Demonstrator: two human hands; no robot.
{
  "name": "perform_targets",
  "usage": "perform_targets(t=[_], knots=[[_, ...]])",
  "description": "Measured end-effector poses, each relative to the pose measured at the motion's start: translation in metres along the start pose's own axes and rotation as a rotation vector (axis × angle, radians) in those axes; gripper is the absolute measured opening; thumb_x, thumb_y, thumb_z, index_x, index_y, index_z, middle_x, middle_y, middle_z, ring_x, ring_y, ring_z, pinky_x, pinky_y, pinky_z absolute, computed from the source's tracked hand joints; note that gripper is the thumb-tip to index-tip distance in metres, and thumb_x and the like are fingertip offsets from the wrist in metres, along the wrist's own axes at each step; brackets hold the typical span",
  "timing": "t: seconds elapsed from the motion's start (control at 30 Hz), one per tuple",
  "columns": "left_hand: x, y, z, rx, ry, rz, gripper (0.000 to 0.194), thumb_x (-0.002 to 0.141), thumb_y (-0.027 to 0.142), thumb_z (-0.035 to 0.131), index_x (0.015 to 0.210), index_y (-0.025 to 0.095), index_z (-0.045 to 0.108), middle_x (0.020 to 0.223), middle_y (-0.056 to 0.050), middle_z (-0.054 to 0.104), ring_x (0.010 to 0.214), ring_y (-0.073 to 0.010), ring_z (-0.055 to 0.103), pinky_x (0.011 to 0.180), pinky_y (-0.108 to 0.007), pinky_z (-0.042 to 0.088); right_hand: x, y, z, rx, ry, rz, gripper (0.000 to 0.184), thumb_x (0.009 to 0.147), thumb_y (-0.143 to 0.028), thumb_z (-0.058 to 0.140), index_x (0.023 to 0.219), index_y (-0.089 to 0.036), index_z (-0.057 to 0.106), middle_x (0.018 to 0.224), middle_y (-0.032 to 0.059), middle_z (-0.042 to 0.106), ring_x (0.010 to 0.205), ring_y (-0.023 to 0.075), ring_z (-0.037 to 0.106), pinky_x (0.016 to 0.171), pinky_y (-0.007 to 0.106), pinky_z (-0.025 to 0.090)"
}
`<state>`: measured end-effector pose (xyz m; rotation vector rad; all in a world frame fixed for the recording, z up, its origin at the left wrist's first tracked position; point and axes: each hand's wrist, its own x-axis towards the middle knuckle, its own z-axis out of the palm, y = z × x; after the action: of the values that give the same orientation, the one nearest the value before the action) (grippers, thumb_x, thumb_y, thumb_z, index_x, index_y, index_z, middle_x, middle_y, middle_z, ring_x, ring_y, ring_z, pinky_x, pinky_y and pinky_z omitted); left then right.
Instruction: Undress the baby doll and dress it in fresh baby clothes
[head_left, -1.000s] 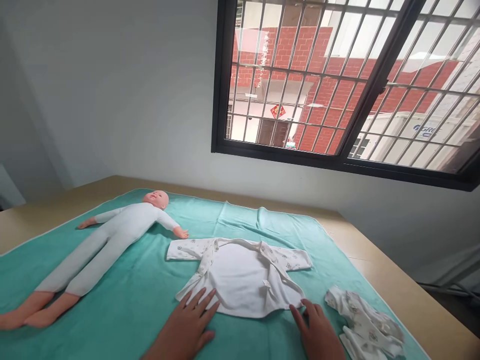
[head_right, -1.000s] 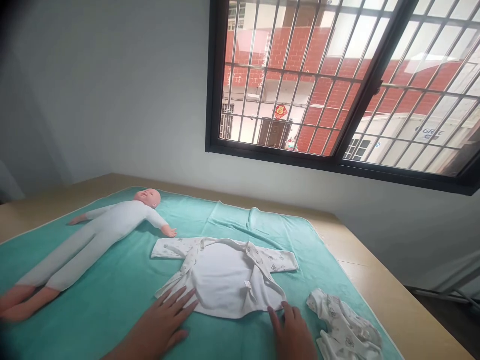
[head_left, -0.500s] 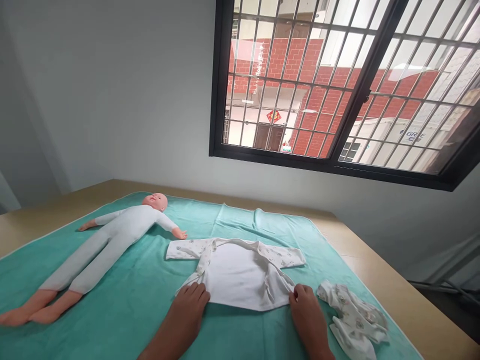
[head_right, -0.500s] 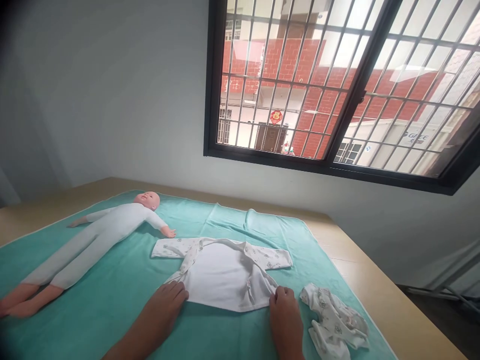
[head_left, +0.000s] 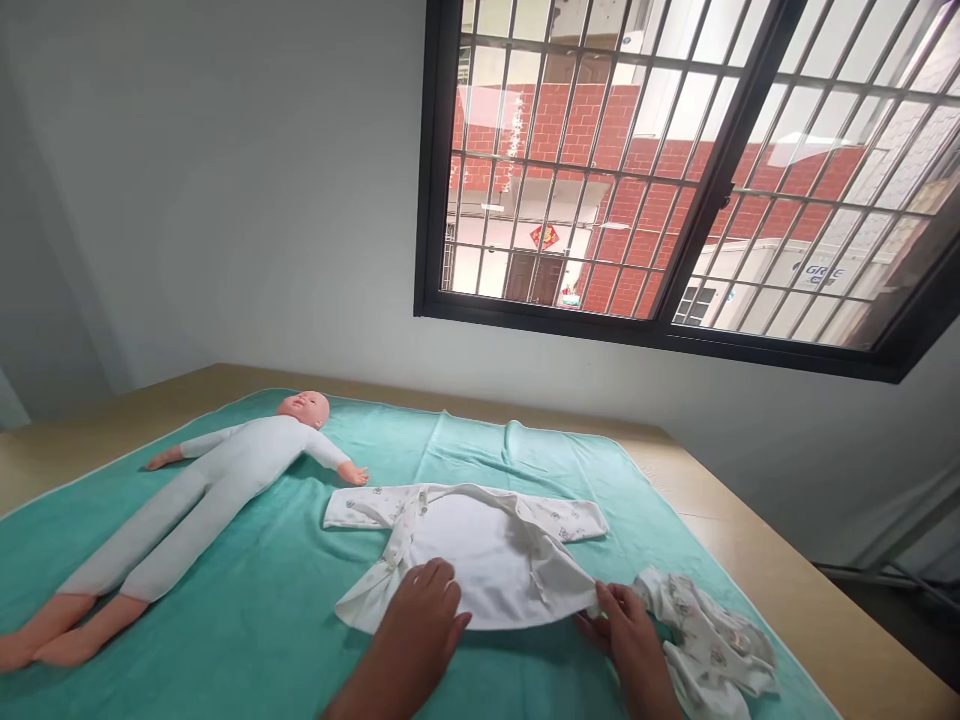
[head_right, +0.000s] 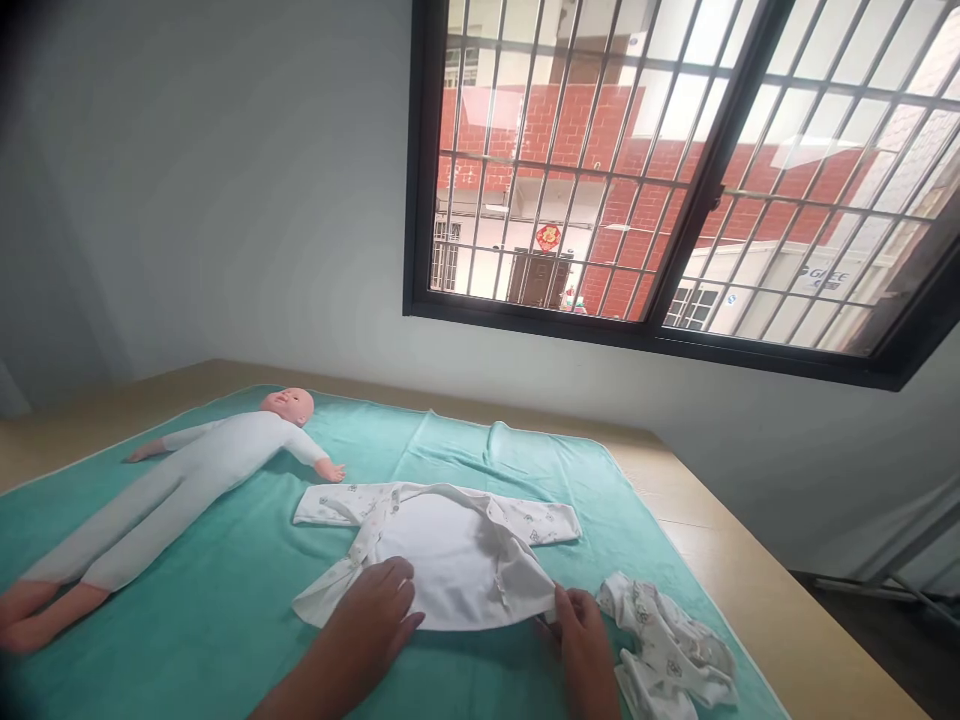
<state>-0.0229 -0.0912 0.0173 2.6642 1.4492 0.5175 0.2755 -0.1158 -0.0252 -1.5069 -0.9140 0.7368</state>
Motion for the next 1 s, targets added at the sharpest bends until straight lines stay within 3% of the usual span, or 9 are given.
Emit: perform_targets(t=[0.1, 0.2, 0.37, 0.47, 0.6, 0.7, 0.8, 0.87, 1.0], knots=[[0.026, 0.025, 0.02, -0.117, -0.026, 0.097, 0.026, 0.094, 0.027, 0.048, 0.114, 0.019, 0.063, 0.139, -0.011, 0.055, 0.131, -0.0293, 0.047, 0.109, -0.047, 0.041, 0.0, -0.004, 0.005, 0.144, -0.032, 0.128, 0.03, 0.074, -0.051, 0.063, 0.073, -0.024, 0.05, 0.099, 0.0071, 0.069, 0.083, 0.0246, 0.07, 0.067, 0.036, 0.059], [0.048, 0.043, 0.044, -0.229, -0.115, 0.19, 0.042, 0.096, 0.035, 0.045, 0.135, 0.019, 0.051, 0.146, -0.011, 0.049, 0.137, -0.0289, 0.041, 0.115, -0.047, 0.036, -0.003, -0.011, 0.005, 0.062, 0.062, 0.038, 0.03, 0.068, -0.045, 0.066, 0.077, -0.023, 0.049, 0.123, 0.0111, 0.063, 0.096, 0.0287, 0.068, 0.077, 0.039, 0.058], [0.069, 0.059, 0.062, -0.285, -0.175, 0.381, 0.042, 0.099, 0.037, 0.038, 0.14, 0.03, 0.045, 0.149, -0.005, 0.046, 0.14, -0.0326, 0.035, 0.113, -0.057, 0.033, -0.013, -0.026, 0.006, -0.293, 0.188, -0.366, 0.016, 0.077, -0.03, 0.049, 0.09, -0.022, 0.055, 0.116, 0.0132, 0.062, 0.11, 0.0303, 0.059, 0.097, 0.046, 0.046], [0.071, 0.067, 0.066, -0.295, -0.144, 0.435, 0.038, 0.098, 0.036, 0.041, 0.136, 0.033, 0.049, 0.139, -0.005, 0.056, 0.135, -0.0295, 0.041, 0.113, -0.054, 0.031, -0.023, -0.027, 0.014, -0.389, 0.066, -0.561, 0.019, 0.081, -0.019, 0.042, 0.09, -0.023, 0.058, 0.11, 0.0118, 0.064, 0.105, 0.026, 0.061, 0.092, 0.04, 0.049], [0.071, 0.069, 0.075, -0.319, -0.065, 0.51, 0.033, 0.095, 0.028, 0.05, 0.127, 0.03, 0.055, 0.127, -0.004, 0.063, 0.127, -0.0255, 0.049, 0.116, -0.053, 0.026, -0.033, -0.013, 0.021, -0.507, -0.116, -0.715, 0.025, 0.085, -0.015, 0.046, 0.098, -0.026, 0.064, 0.1, 0.0064, 0.07, 0.091, 0.0229, 0.066, 0.08, 0.034, 0.052], [0.072, 0.056, 0.074, -0.315, -0.036, 0.422, 0.02, 0.083, 0.016, 0.058, 0.098, 0.024, 0.067, 0.099, -0.002, 0.071, 0.102, -0.0221, 0.062, 0.105, -0.043, 0.041, -0.037, -0.003, 0.018, -0.51, -0.186, -0.746, 0.023, 0.088, -0.017, 0.05, 0.104, -0.027, 0.064, 0.101, 0.0043, 0.071, 0.094, 0.0211, 0.067, 0.082, 0.031, 0.053], [0.07, 0.029, 0.06, -0.313, 0.035, 0.232, 0.03, 0.069, 0.0, 0.049, 0.083, 0.02, 0.065, 0.089, -0.003, 0.07, 0.089, -0.0198, 0.063, 0.085, -0.034, 0.05, -0.037, -0.007, 0.012, -0.504, -0.275, -0.652, 0.016, 0.092, -0.022, 0.05, 0.102, -0.026, 0.062, 0.097, 0.0026, 0.07, 0.091, 0.0179, 0.067, 0.081, 0.026, 0.053], [0.067, 0.004, 0.047, -0.302, 0.097, 0.123, 0.036, 0.068, -0.003, 0.043, 0.085, 0.021, 0.064, 0.093, -0.003, 0.069, 0.092, -0.0192, 0.062, 0.083, -0.032, 0.049, -0.034, -0.02, 0.012, -0.521, -0.347, -0.577, 0.013, 0.094, -0.027, 0.048, 0.098, -0.025, 0.061, 0.092, 0.0018, 0.069, 0.085, 0.0169, 0.066, 0.078, 0.026, 0.053], [0.062, -0.053, 0.03, -0.088, 0.164, -0.099, 0.034, 0.083, 0.006, 0.043, 0.107, 0.022, 0.061, 0.123, -0.006, 0.061, 0.116, -0.0234, 0.054, 0.094, -0.038, 0.045, -0.016, -0.055, 0.033, -0.662, -0.416, -0.483, 0.016, 0.095, -0.032, 0.045, 0.102, -0.024, 0.058, 0.097, 0.0034, 0.066, 0.086, 0.0179, 0.063, 0.076, 0.029, 0.05]])
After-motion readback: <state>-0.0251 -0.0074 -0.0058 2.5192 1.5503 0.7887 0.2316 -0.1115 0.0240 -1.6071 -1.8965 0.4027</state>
